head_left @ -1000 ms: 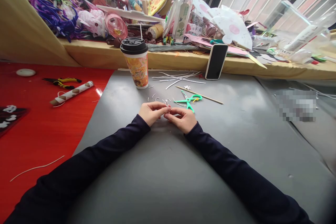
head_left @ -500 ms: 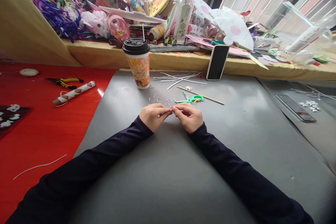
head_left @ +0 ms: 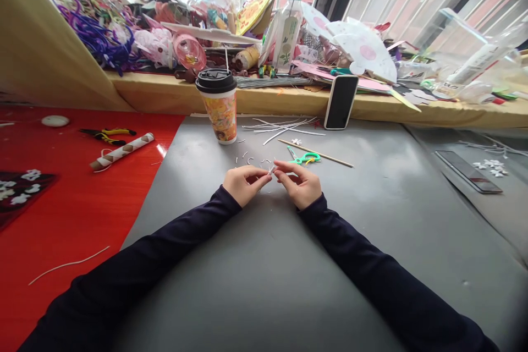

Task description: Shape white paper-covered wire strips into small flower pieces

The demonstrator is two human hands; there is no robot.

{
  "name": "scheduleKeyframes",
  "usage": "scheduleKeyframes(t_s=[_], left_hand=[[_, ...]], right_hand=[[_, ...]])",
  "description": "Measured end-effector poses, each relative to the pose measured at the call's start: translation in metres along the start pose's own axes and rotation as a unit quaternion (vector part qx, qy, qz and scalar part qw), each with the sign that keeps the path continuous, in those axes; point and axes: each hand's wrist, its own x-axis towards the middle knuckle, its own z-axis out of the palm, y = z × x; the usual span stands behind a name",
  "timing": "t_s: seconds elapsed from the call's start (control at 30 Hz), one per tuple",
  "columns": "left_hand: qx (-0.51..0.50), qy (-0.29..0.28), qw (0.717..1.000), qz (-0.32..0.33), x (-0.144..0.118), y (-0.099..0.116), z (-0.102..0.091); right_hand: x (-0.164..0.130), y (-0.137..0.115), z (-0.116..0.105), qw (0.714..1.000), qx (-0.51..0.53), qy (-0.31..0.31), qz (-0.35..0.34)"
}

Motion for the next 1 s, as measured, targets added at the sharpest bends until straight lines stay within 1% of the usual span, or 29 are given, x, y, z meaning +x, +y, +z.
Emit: scheduleKeyframes(t_s=[0.1, 0.17, 0.23, 0.37, 0.47, 0.53, 0.63, 0.67, 0.73, 0.8, 0.93, 1.0], left_hand=[[-0.058, -0.006, 0.998, -0.033, -0.0010, 0.0010, 0.0005], [-0.094, -0.012, 0.994, -0.052, -0.0017, 0.0022, 0.0004], [-0.111, -0.016, 0.991, -0.066, -0.0021, 0.0038, 0.0002], [-0.104, -0.015, 0.991, -0.079, -0.0018, 0.0070, -0.0005], [-0.118, -0.032, 0.988, -0.096, -0.0007, 0.0085, -0.0007], [-0.165, -0.059, 0.977, -0.125, 0.0005, 0.0088, -0.0009], [-0.245, -0.094, 0.948, -0.179, 0.0026, 0.0082, -0.0016], [-0.258, -0.100, 0.942, -0.191, 0.0032, 0.0079, -0.0019], [-0.264, -0.105, 0.938, -0.199, 0.0040, 0.0074, -0.0023], [-0.269, -0.097, 0.938, -0.196, 0.0046, 0.0070, -0.0024], [-0.310, -0.037, 0.929, -0.197, 0.0058, 0.0053, -0.0013], [-0.322, -0.028, 0.925, -0.198, 0.0063, 0.0040, -0.0005]], right_hand=[[-0.0012, 0.0001, 0.0004, 0.999, -0.021, 0.005, -0.030], [-0.0015, -0.0008, 0.0013, 0.999, -0.013, 0.009, -0.030], [-0.0014, -0.0024, 0.0026, 1.000, 0.015, 0.009, 0.000], [0.0009, -0.0057, 0.0034, 0.992, 0.085, 0.007, 0.090], [0.0035, -0.0068, 0.0015, 0.990, 0.088, 0.018, 0.106], [0.0048, -0.0069, 0.0001, 0.991, 0.083, 0.021, 0.103], [0.0052, -0.0068, -0.0011, 0.992, 0.084, 0.017, 0.097], [0.0050, -0.0066, -0.0012, 0.992, 0.082, 0.014, 0.097], [0.0041, -0.0060, -0.0012, 0.992, 0.077, 0.012, 0.099], [0.0026, -0.0048, -0.0005, 0.993, 0.064, 0.001, 0.103], [-0.0006, -0.0022, 0.0030, 0.991, 0.019, -0.059, 0.122], [-0.0015, -0.0016, 0.0049, 0.989, 0.006, -0.076, 0.127]])
